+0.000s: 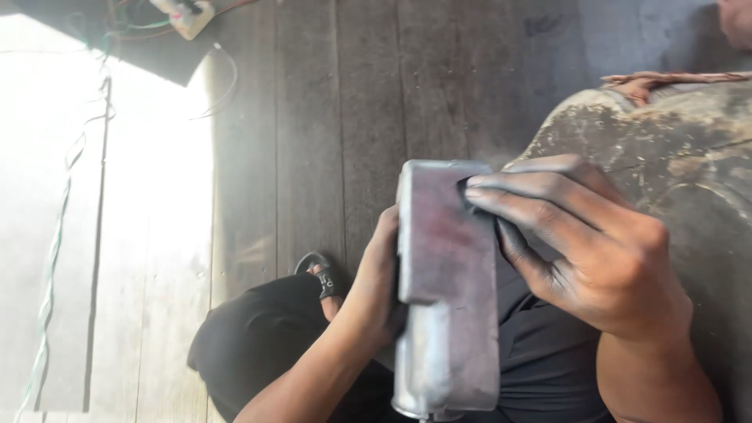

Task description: Manual sanding of a metal engine component using sandpaper to smooth the surface.

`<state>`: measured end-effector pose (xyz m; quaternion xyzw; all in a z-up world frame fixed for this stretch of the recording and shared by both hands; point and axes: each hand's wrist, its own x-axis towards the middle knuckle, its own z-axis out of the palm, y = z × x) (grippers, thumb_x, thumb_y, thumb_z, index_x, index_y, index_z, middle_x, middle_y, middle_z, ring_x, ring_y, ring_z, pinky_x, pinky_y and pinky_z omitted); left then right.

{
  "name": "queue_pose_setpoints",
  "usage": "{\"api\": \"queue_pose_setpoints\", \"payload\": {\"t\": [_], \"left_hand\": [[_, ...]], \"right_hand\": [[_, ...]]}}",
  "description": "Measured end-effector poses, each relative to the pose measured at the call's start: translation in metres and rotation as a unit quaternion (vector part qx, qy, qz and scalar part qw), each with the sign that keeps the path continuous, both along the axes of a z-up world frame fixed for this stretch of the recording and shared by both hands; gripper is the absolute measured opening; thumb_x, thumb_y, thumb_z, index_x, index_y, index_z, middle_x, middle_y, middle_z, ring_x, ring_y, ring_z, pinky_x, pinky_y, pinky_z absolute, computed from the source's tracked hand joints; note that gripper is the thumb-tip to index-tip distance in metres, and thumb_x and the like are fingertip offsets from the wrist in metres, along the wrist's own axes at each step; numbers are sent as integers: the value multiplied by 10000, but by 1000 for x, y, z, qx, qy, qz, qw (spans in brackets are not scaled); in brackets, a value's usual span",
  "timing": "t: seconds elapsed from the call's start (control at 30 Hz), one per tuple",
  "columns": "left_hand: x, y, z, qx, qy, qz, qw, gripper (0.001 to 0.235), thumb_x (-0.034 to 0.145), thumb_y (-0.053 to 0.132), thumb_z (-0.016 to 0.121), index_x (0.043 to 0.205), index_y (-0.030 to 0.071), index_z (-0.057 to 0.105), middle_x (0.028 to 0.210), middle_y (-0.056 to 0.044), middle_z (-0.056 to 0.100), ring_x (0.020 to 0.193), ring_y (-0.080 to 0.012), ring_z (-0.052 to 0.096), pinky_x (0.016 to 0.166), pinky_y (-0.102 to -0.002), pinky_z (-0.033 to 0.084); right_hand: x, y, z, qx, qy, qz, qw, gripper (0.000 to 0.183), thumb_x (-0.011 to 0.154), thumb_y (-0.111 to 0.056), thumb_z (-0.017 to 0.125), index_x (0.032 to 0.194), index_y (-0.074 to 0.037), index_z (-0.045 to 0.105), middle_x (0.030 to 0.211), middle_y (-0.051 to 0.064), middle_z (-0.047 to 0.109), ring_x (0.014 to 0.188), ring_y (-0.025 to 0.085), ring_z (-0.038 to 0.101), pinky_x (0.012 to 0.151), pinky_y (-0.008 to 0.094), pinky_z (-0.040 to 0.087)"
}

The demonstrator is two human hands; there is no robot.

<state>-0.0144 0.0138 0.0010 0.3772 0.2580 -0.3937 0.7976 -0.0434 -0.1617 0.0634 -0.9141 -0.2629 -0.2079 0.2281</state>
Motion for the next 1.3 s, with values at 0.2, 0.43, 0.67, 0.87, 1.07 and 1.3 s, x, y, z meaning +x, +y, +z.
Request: {"api": "queue_pose_setpoints", "payload": {"t": [0.2,0.43,0.67,0.87,1.07,1.3], "left_hand": [[3,-2,-2,-9,-56,-8,998,659,920,451,403,1441,68,530,1388,-185,603,1180,-265,572,1011,-395,433],[6,-11,-23,-27,-94,-33,995,755,871,564,377,1526,189,397,1515,-205,499,1290,-347,533,1019,-525,444],[11,-19,-33,-73,-124,3,990,806,890,599,350,1554,144,302,1516,-270,454,1292,-419,529,1003,-569,465],[8,-21,-26,-38,-93,-15,995,711,932,505,316,1417,14,489,1427,-255,559,1175,-325,561,1019,-474,431],[3,-20,-21,-3,-115,-48,992,695,933,510,310,1407,25,462,1330,-258,570,1145,-338,580,962,-498,471],[4,-21,-22,-6,-201,-40,979,612,962,442,328,1350,-2,492,1194,-193,594,1063,-262,593,937,-428,512]], "right_hand": [[4,3,-9,-42,2,-16,999,383,756,65,794,1135,47,747,1231,157,737,1234,345,660,1136,472,485],[7,4,-18,-6,-49,-29,998,120,861,148,848,889,47,788,961,134,775,1026,324,658,1056,489,444],[14,-13,-41,14,-53,29,998,98,785,-17,832,845,-68,775,915,66,785,1053,282,682,1084,516,440],[27,-22,-38,-64,-75,-42,994,280,901,-229,934,1058,-26,820,1128,118,828,1236,396,683,1181,498,350],[16,-11,-32,-19,-86,-46,995,195,909,186,931,904,53,789,953,148,770,1115,406,689,1051,507,527],[16,-5,-27,5,-78,-18,997,183,859,113,873,823,5,729,917,104,751,1058,349,687,1064,506,472]]}}
